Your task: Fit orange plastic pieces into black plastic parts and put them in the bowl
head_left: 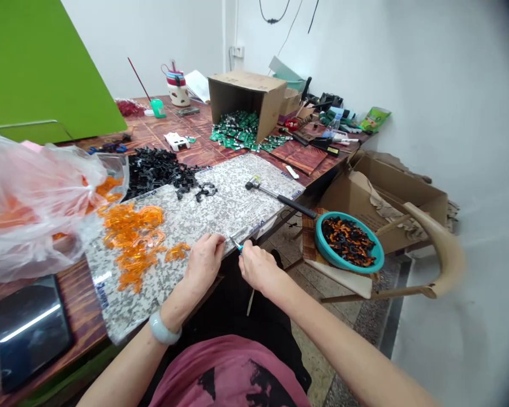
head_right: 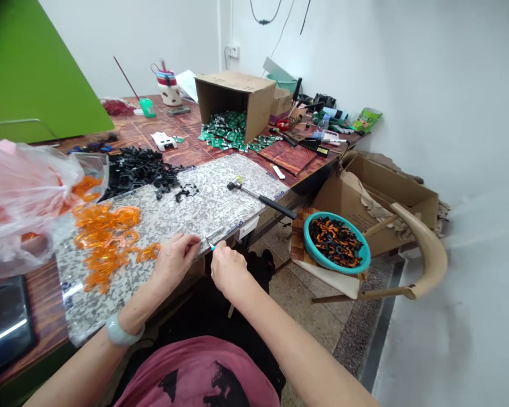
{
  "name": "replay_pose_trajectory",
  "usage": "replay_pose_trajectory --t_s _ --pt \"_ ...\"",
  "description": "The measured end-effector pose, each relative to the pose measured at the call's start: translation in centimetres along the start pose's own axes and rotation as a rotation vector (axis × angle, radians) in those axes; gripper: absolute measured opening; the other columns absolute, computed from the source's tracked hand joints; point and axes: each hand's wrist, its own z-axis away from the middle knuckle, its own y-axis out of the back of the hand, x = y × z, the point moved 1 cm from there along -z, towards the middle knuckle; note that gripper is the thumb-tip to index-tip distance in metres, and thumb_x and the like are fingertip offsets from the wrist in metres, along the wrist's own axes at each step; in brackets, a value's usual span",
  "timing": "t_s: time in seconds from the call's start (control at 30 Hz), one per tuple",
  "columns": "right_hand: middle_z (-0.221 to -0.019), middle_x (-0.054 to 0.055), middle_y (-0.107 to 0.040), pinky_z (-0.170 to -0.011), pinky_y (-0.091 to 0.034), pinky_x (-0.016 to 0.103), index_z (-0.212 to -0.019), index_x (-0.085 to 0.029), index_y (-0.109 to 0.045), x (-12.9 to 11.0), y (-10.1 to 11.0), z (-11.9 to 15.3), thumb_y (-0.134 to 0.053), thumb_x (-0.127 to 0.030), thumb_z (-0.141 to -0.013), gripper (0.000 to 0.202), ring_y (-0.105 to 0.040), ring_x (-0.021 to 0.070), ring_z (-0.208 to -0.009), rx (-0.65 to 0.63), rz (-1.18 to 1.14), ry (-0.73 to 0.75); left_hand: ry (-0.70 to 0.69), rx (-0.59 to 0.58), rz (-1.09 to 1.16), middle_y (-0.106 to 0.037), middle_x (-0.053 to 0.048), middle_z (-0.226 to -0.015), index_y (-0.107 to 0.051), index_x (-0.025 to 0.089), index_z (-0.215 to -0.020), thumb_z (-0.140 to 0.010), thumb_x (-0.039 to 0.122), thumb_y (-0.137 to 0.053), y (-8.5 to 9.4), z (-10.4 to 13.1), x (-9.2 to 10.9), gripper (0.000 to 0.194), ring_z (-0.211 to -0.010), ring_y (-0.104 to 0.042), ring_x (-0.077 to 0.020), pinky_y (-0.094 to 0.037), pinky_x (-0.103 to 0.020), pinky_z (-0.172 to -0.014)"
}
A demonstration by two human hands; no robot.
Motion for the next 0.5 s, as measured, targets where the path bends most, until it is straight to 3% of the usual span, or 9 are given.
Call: replay_pose_trajectory --t_s 0.27,0.5 --pt "-0.095 0.016 -0.07 -0.066 -0.04 0.031 -0.101 -0.015 -0.054 2.2 0.0 0.2 -0.041 -0.029 -0.093 0.021 -0.068 0.029 -0.088 0.004 -0.117 0.07 -0.008 -0.008 0.039 -0.063 -0.004 -0.075 -0.064 0.017 -0.082 -0.084 0.018 -0.052 0.3 0.0 -0.1 0.013 -0.071 -0.061 -0.0189 -0.047 -0.028 -0.066" --pt "-0.079 0.007 -0.067 -0.059 -0.033 0.025 -0.089 -0.02 -0.051 4.5 0.1 -0.5 -0.04 -0.035 -0.093 0.02 -0.064 0.021 -0.074 0.059 -0.251 0.058 0.014 -0.034 0.051 -0.063 -0.006 -0.079 -0.062 0.017 -0.084 -0.087 0.02 -0.047 0.2 0.2 -0.1 0.016 -0.075 -0.061 -0.021 -0.048 -0.032 -0.069"
